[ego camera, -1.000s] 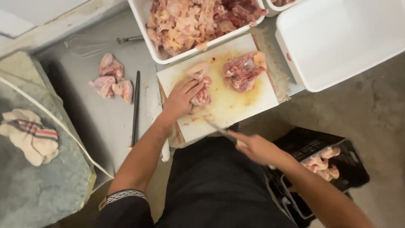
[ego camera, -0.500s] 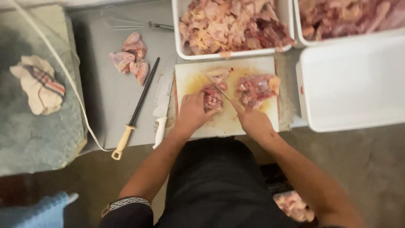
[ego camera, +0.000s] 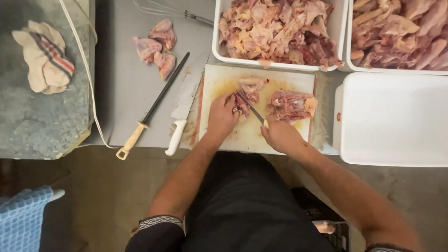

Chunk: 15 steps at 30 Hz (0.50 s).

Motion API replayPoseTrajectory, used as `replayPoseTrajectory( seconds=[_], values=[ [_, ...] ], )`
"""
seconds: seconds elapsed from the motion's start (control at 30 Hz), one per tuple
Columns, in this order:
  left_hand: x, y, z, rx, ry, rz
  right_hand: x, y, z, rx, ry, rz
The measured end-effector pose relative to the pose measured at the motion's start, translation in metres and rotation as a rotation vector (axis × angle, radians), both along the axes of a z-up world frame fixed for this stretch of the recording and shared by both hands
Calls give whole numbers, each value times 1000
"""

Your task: Deboning and cutting raw chicken pieces on a cutting board in a kitchen environment.

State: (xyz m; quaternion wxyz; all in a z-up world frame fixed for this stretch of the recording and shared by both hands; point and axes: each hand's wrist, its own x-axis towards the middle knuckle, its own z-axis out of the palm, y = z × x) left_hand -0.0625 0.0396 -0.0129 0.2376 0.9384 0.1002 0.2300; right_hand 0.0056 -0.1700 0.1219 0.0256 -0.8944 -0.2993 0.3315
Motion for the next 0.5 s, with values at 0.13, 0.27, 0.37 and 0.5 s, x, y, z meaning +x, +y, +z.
replayPoseTrajectory(
  seconds=[0.13,0.27,0.37,0.5],
  values=[
    [0,-3,-5,-7,24,26,3,30,60,-67,87,23],
    [-2,-6,-9,-16,16,64,18,66,103,-213,161,115],
    [2,-3,-12,-13,-2,57,36,86,106,-289,197,139],
    [-3,-7,-27,33,-42,32,27,65,39,-215,151,96]
  ],
)
